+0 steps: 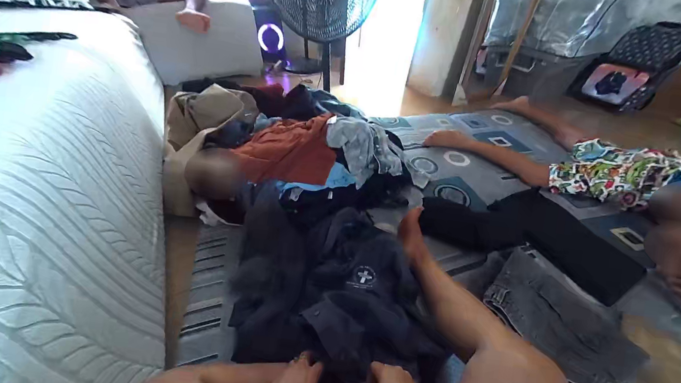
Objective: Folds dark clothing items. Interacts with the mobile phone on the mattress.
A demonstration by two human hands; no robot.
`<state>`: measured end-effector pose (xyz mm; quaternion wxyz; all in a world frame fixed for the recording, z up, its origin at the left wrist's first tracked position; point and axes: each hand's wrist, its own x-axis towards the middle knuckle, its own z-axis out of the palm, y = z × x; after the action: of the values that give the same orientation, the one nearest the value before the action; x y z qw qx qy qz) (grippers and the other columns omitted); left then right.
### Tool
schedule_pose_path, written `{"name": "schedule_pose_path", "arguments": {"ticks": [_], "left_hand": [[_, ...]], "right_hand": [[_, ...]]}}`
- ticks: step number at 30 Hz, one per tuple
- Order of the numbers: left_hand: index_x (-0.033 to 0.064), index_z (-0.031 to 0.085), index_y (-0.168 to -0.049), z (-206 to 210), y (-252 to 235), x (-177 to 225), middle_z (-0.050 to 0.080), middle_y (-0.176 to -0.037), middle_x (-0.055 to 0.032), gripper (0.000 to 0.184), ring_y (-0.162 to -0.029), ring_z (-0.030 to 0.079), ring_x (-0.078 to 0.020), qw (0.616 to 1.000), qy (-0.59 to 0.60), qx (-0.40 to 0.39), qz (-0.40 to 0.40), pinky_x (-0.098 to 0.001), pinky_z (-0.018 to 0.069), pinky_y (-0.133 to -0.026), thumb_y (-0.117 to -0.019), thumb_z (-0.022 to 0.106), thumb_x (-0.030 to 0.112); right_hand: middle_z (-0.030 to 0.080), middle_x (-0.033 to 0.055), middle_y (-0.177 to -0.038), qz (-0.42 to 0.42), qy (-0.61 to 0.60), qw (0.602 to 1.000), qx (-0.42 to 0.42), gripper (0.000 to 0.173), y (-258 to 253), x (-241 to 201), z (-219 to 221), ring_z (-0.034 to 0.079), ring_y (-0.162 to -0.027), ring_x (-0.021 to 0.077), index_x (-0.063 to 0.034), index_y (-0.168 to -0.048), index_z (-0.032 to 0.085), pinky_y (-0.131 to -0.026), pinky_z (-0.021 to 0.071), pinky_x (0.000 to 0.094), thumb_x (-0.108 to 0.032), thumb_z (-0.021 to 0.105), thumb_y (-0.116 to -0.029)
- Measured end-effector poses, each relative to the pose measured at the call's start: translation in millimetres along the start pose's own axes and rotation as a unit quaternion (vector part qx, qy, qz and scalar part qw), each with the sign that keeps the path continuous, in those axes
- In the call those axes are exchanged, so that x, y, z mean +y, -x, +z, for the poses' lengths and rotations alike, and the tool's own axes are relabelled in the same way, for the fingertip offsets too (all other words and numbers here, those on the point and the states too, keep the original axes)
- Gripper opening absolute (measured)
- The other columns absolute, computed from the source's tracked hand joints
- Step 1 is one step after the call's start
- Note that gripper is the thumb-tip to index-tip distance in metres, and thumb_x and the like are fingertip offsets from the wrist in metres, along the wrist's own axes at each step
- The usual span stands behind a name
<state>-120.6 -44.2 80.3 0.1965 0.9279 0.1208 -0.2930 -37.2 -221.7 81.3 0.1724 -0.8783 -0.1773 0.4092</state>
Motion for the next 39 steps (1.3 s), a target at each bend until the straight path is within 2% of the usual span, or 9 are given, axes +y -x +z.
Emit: {"name": "schedule_pose_path", "arguments": {"ticks": [3, 7, 15, 20, 23, 27, 31, 35, 39], "left_hand": [[0.0014, 0.062, -0.134, 5, -14, 6, 0.058, -0.14, -0.0255, 0.036, -0.129, 0.058, -0.0427, 0.997, -0.061, -0.015, -0.041, -0.056, 0.0495, -0.104, -0.099, 0.053, 0.0], [-0.0017, 0.064, -0.128, 7, -19, 17, 0.061, -0.135, -0.0242, 0.032, -0.124, 0.061, -0.0413, 0.991, -0.107, -0.053, -0.057, -0.0557, 0.0524, -0.098, -0.0981, 0.052, -0.002], [-0.0017, 0.069, -0.12, 13, -21, 9, 0.064, -0.13, -0.0235, 0.027, -0.121, 0.063, -0.0407, 0.997, -0.061, -0.034, -0.028, -0.0568, 0.0511, -0.099, -0.0998, 0.057, 0.013], [-0.0026, 0.064, -0.128, 8, -15, 11, 0.061, -0.135, -0.0242, 0.033, -0.126, 0.06, -0.0414, 0.995, -0.056, -0.039, -0.07, -0.0566, 0.0498, -0.102, -0.0992, 0.058, 0.011], [-0.0025, 0.064, -0.127, 8, -7, -3, 0.064, -0.13, -0.023, 0.033, -0.123, 0.061, -0.037, 0.998, 0.049, 0.002, -0.037, -0.0535, 0.0482, -0.105, -0.1002, 0.058, 0.015], [-0.0021, 0.068, -0.116, 0, 31, 16, 0.07, -0.105, -0.0182, 0.025, -0.098, 0.068, -0.027, 0.965, 0.246, 0.067, 0.069, -0.0447, 0.0545, -0.092, -0.0993, 0.06, 0.015], [-0.0043, 0.068, -0.109, 14, 33, 36, 0.07, -0.097, -0.0174, 0.023, -0.09, 0.069, -0.0267, 0.956, 0.238, 0.137, 0.1, -0.0437, 0.0567, -0.085, -0.0954, 0.064, 0.014], [-0.0064, 0.067, -0.108, 22, 21, 37, 0.07, -0.096, -0.0181, 0.023, -0.088, 0.069, -0.0247, 0.947, 0.278, 0.144, 0.078, -0.0403, 0.0567, -0.084, -0.0948, 0.063, 0.011], [0.0001, 0.066, -0.109, 18, 6, 27, 0.069, -0.093, -0.0079, 0.02, -0.078, 0.066, -0.0121, 0.918, 0.382, 0.103, 0.025, -0.0315, 0.0561, -0.075, -0.0946, 0.064, 0.015]], "right_hand": [[0.069, 0.0287, -0.114, -0.051, -0.054, 0.995, 0.07, 0.032, -7, 8, 0, 0.068, -0.106, 0.0437, 0.0076, -0.116, 0.069, -0.09, 0.0549, 0.058, -0.007, 0.07, -0.0885], [0.067, 0.0283, -0.118, 0.004, 0.003, 0.995, 0.097, 0.045, 2, 1, -3, 0.067, -0.106, 0.0429, 0.0103, -0.127, 0.061, -0.082, 0.0563, 0.0564, -0.013, 0.071, -0.0889], [0.068, 0.0285, -0.114, -0.039, -0.066, 0.993, 0.092, 0.04, -9, 4, 7, 0.068, -0.104, 0.0435, 0.0098, -0.12, 0.065, -0.083, 0.0558, 0.0572, -0.011, 0.073, -0.0867], [0.068, 0.0299, -0.104, -0.092, -0.136, 0.986, -0.036, 0.026, -2, 11, 16, 0.066, -0.1, 0.0425, 0.0099, -0.11, 0.068, -0.091, 0.0499, 0.0598, -0.011, 0.063, -0.0964], [0.068, 0.0303, -0.103, -0.101, -0.174, 0.98, -0.007, 0.027, 10, 9, 11, 0.066, -0.098, 0.0419, 0.0107, -0.112, 0.067, -0.09, 0.0501, 0.0591, -0.011, 0.06, -0.0977], [0.069, 0.0227, -0.096, -0.16, -0.168, 0.963, 0.138, 0.031, 23, 5, 22, 0.069, -0.092, 0.0368, 0.0059, -0.113, 0.065, -0.083, 0.054, 0.0534, -0.02, 0.055, -0.0999], [0.071, 0.0218, -0.089, -0.245, -0.09, 0.911, 0.318, 0.023, 25, 1, 42, 0.073, -0.077, 0.0365, 0.0067, -0.101, 0.069, -0.066, 0.06, 0.0503, -0.013, 0.06, -0.0938], [0.071, 0.0247, -0.096, -0.268, -0.078, 0.923, 0.266, 0.023, 19, 12, 36, 0.074, -0.083, 0.0394, 0.0082, -0.103, 0.069, -0.071, 0.0603, 0.0524, -0.012, 0.06, -0.0975], [0.071, 0.0256, -0.093, -0.217, -0.042, 0.949, 0.227, 0.018, 13, 15, 37, 0.073, -0.082, 0.0412, 0.0081, -0.099, 0.068, -0.068, 0.0595, 0.0538, -0.008, 0.063, -0.0929]]}}
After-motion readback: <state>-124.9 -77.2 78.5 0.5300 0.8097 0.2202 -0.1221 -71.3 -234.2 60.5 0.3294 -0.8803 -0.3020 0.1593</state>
